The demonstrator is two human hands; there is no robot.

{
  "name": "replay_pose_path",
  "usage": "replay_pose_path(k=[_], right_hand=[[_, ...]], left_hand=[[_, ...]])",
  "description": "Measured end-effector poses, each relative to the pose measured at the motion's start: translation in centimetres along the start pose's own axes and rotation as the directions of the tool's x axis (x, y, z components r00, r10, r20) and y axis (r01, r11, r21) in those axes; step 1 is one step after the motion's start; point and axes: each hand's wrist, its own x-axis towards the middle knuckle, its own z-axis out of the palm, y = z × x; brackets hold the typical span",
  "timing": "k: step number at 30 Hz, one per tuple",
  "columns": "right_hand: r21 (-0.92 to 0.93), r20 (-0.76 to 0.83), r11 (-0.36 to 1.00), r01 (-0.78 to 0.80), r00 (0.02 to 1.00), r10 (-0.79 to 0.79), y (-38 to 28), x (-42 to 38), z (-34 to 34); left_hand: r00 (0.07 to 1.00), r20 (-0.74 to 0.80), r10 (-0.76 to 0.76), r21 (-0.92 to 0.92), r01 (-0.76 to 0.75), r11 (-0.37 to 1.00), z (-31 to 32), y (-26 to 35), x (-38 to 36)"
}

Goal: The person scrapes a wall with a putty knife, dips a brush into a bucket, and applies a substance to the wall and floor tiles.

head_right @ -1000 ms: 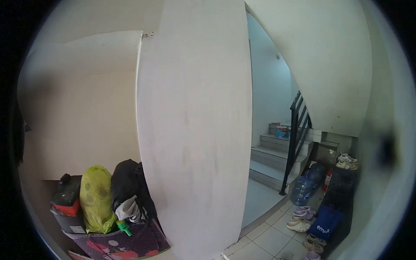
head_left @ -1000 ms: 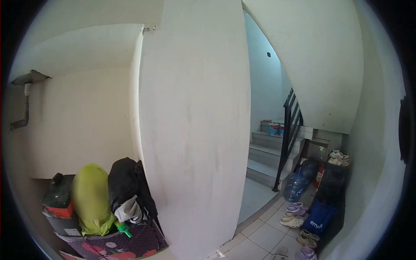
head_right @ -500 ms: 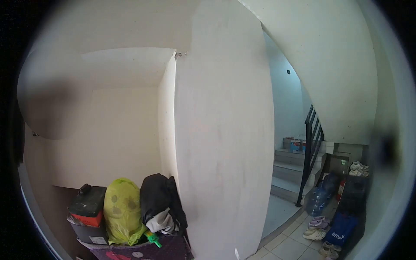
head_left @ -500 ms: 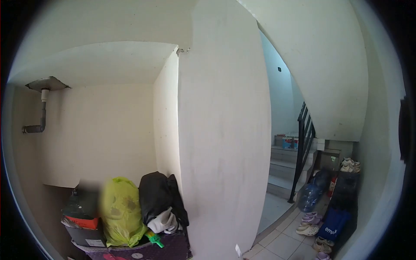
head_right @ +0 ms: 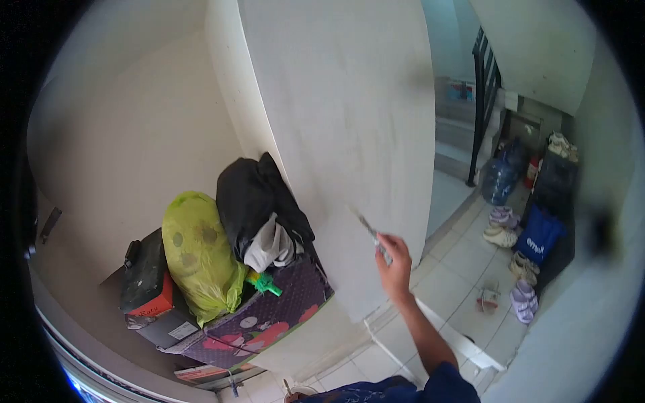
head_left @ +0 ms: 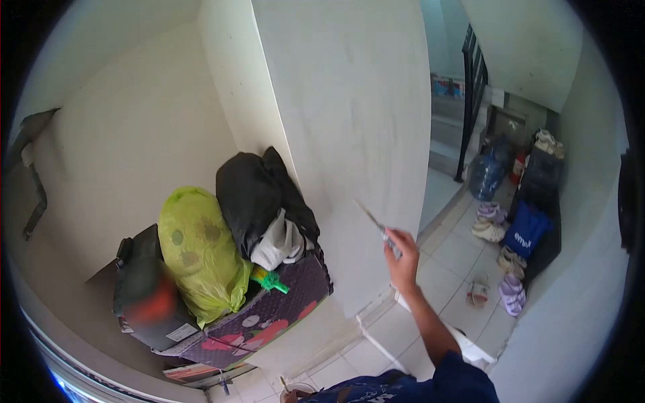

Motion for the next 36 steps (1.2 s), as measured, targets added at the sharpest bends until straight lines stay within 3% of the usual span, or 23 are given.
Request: replay_pose_path(k=[3, 5, 7, 12, 15, 18, 22, 25, 28, 30, 31, 34, 36], right_hand=[[0.023, -0.048, 0.999, 0.031, 0.998, -0.029, 0.0, 3.3, -0.2], [0.182, -0.041, 0.981, -0.064, 0.996, 0.073, -0.5, 5.7, -0.4], [0.202, -0.045, 0.965, -0.165, 0.983, 0.178, -1.4, 8.5, -1.0], [0.588, 0.103, 0.74, -0.325, 0.938, 0.33, 3.0, 12.6, -0.7], [0.599, 0.123, 0.743, -0.299, 0.951, 0.283, 4.2, 13.5, -0.4], [0.631, 0.25, 0.729, -0.264, 0.959, 0.131, 4.7, 15.4, 0.2], [0.484, 0.646, 0.829, -0.281, 0.754, -0.122, 2.3, 18.5, 1.0], [0.366, 0.755, 0.93, 0.034, 0.573, -0.318, 0.4, 20.7, 3.0], [0.396, 0.484, 0.886, 0.243, 0.765, -0.426, -0.1, 23.0, 4.2], [0.553, 0.146, 0.747, 0.37, 0.839, -0.524, -1.1, 24.5, 3.2], [0.599, -0.034, 0.665, 0.445, 0.844, -0.535, -1.1, 25.0, 3.0], [0.559, -0.38, 0.517, 0.648, 0.755, -0.535, -0.9, 23.5, 3.2], [0.415, -0.238, 0.61, 0.675, 0.728, -0.643, 2.8, 20.6, 4.9]], left_hand=[[0.993, -0.071, -0.096, -0.042, 0.093, 0.995, -2.9, -3.0, -0.7], [0.986, -0.095, -0.138, -0.06, 0.133, 0.989, -3.8, -4.5, -1.2], [0.978, -0.121, -0.168, -0.076, 0.159, 0.984, -4.4, -5.8, -1.7], [0.965, -0.151, -0.213, -0.098, 0.199, 0.975, -3.8, -7.3, -2.6], [0.956, -0.176, -0.234, -0.116, 0.216, 0.969, -2.9, -7.6, -3.0], [0.948, -0.204, -0.243, -0.134, 0.218, 0.967, -1.7, -7.4, -3.3], [0.938, -0.242, -0.247, -0.154, 0.215, 0.964, -0.3, -6.7, -3.5], [0.934, -0.257, -0.248, -0.157, 0.213, 0.964, 1.0, -6.1, -3.4], [0.934, -0.269, -0.236, -0.156, 0.2, 0.967, 2.3, -4.9, -2.9], [0.933, -0.273, -0.232, -0.154, 0.196, 0.968, 3.2, -4.1, -2.7], [0.933, -0.273, -0.234, -0.156, 0.197, 0.968, 3.7, -3.7, -2.4], [0.933, -0.271, -0.236, -0.154, 0.2, 0.968, 5.2, -2.8, -2.0], [0.934, -0.272, -0.233, -0.151, 0.198, 0.969, 6.0, -2.2, -1.6]])
